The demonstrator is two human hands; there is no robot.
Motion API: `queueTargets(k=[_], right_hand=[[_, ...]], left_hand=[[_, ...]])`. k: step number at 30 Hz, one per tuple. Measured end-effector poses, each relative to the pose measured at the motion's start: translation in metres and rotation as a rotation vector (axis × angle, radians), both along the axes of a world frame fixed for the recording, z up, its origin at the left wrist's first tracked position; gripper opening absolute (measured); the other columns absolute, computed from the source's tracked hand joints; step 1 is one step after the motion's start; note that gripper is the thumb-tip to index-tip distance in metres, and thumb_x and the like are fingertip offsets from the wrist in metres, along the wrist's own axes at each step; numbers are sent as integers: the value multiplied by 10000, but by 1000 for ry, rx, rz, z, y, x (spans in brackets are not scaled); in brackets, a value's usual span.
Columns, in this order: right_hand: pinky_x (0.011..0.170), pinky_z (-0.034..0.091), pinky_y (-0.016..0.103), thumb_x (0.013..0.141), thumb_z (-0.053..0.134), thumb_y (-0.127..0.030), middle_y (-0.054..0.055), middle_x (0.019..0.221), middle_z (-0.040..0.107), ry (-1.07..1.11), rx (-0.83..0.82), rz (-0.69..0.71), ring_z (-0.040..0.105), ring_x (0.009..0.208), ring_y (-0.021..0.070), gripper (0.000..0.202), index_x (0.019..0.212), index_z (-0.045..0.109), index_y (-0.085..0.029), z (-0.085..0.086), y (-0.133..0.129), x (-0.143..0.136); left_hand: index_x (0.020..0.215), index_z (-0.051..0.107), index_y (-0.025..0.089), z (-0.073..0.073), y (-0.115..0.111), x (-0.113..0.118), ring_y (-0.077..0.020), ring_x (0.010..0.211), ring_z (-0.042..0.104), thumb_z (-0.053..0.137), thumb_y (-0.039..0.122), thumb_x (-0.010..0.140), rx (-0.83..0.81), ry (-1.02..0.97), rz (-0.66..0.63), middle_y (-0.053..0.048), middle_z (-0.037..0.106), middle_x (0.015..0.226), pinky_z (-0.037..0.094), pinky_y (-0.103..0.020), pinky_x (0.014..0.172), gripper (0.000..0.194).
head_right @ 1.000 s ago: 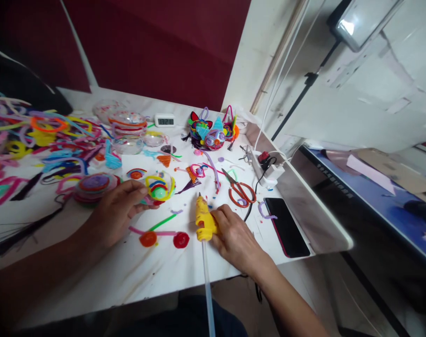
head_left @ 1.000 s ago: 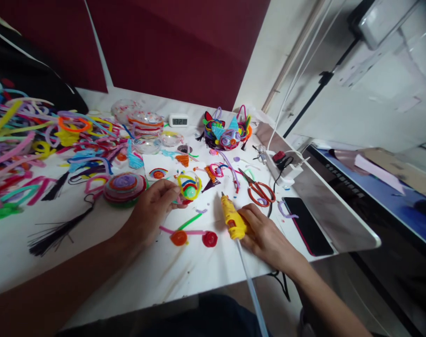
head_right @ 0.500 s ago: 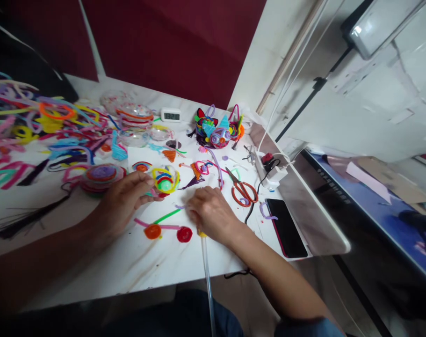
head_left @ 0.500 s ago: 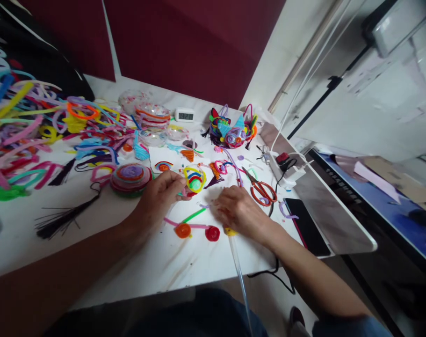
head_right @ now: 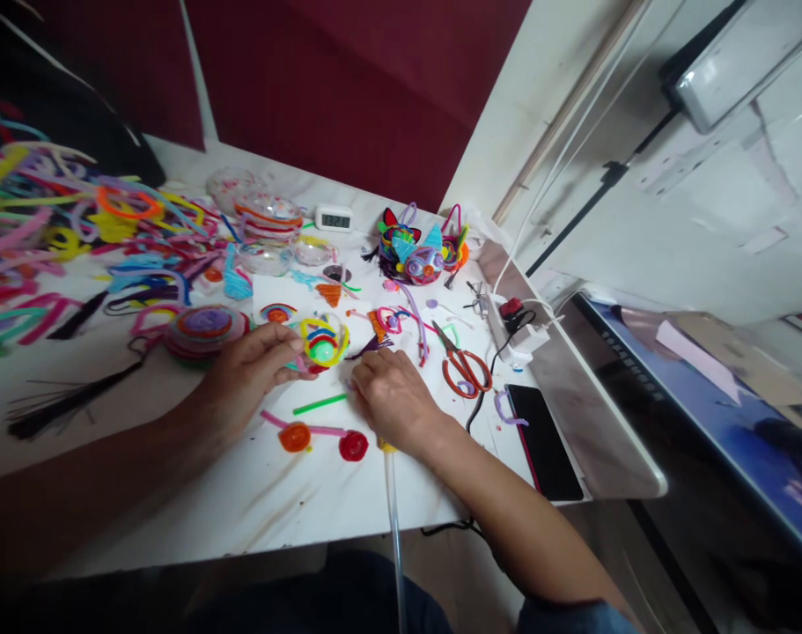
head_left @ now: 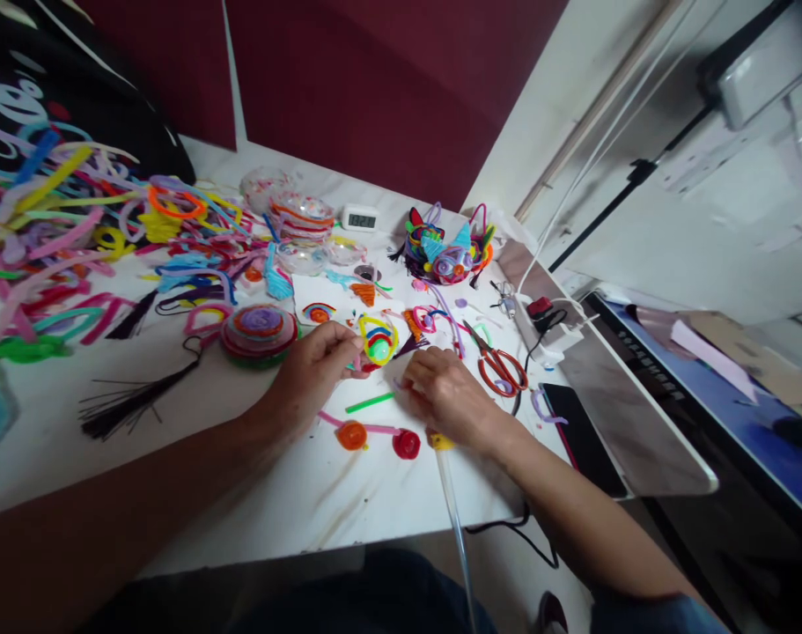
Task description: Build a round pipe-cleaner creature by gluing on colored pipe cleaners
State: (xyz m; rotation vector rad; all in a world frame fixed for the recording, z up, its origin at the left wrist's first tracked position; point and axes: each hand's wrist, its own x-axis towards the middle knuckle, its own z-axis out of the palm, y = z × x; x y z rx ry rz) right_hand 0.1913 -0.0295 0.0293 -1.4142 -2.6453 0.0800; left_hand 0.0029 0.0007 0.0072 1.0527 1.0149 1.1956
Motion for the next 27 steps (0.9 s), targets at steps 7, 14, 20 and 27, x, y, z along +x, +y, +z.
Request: queueTargets(k=[7,14,20,27], right_hand=[[583,464,220,801,572,-116,-4,753,644,789,-282,-201,602,641,114,104,877,590,-185,17,-12,10],[612,507,241,760,666,-232,15,734,690,1165,-423,-217,642,653,123,116,856,665,-168,25,-6,-11],[512,426,209,738,674,-226,-18,641,640,1171,-395,-260,551,542,88,106,822,668,-162,18,3,-24],[519,413,227,731,666,-246,-20,647,624,1157,-377,-286,551,551,100,138,838,663,-158,12,6,-27]], left_hand=[[656,563,177,-5,3,0,-148,675,557,688,344,686,45,-6,-36,28,540,661,581,-339,640,211],[674,561,198,-10,3,-2,-145,666,545,654,340,730,45,47,-65,29,545,647,580,-333,668,179],[693,553,192,-8,1,-3,-144,675,541,660,363,735,70,64,-83,36,524,659,583,-348,697,206],[694,551,190,-8,1,-2,-148,687,533,658,377,734,76,77,-68,33,514,672,579,-342,693,219]])
